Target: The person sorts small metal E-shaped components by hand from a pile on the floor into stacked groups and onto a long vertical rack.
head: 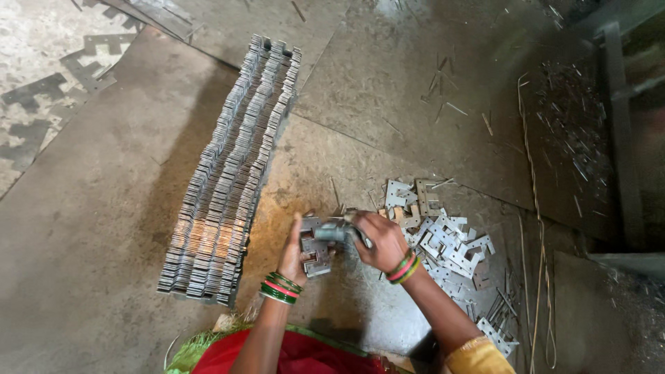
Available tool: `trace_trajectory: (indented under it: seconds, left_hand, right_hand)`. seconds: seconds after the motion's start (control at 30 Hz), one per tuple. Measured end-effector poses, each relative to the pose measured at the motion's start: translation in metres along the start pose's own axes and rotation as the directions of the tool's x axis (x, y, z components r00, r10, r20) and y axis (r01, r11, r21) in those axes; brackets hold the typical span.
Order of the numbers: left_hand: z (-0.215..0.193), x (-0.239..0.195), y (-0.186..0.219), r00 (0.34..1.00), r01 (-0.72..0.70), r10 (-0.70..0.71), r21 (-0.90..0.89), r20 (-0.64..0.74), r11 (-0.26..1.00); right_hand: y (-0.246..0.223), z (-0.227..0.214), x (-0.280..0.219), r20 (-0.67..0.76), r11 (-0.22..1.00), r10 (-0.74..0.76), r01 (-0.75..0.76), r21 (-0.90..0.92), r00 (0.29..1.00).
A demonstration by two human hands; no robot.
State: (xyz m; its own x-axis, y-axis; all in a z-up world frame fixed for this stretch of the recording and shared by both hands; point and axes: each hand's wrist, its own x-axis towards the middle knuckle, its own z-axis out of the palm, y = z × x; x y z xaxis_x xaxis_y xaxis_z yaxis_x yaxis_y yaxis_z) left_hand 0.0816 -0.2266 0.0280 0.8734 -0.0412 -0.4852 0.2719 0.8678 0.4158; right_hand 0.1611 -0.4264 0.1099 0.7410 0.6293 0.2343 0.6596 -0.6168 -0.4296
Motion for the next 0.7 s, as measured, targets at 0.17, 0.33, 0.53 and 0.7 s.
trace_trajectory:
  seconds: [0.17, 0.33, 0.53, 0.7]
  left_hand:
    - [0.005, -0.008, 0.007, 0.991, 0.040, -0.028, -0.093, 0.130, 0.995]
    - [0.000, -0.004, 0.006, 0.994, -0.066, 0.077, -0.130, 0.077, 0.989]
    - [-0.010, 0.007, 0.003, 0.992, -0.106, 0.096, -0.123, -0.084, 0.987]
    - [-0.012, 0.006, -0.001, 0.988, -0.111, 0.103, -0.064, -0.118, 0.992]
  right_hand:
    - [0.030, 0.017, 0.008, 0.327, 0.918, -0.062, 0.183, -0.353, 0.943]
    - [0.043, 0.042, 0.027, 0.421, 0.835, -0.164, 0.353, -0.422, 0.892]
    - [0.031, 0.011, 0.060, 0.553, 0.912, 0.064, 0.176, -0.371, 0.831]
    - [0.028, -0.012, 0.057, 0.525, 0.966, 0.254, -0.233, -0.107, 0.812]
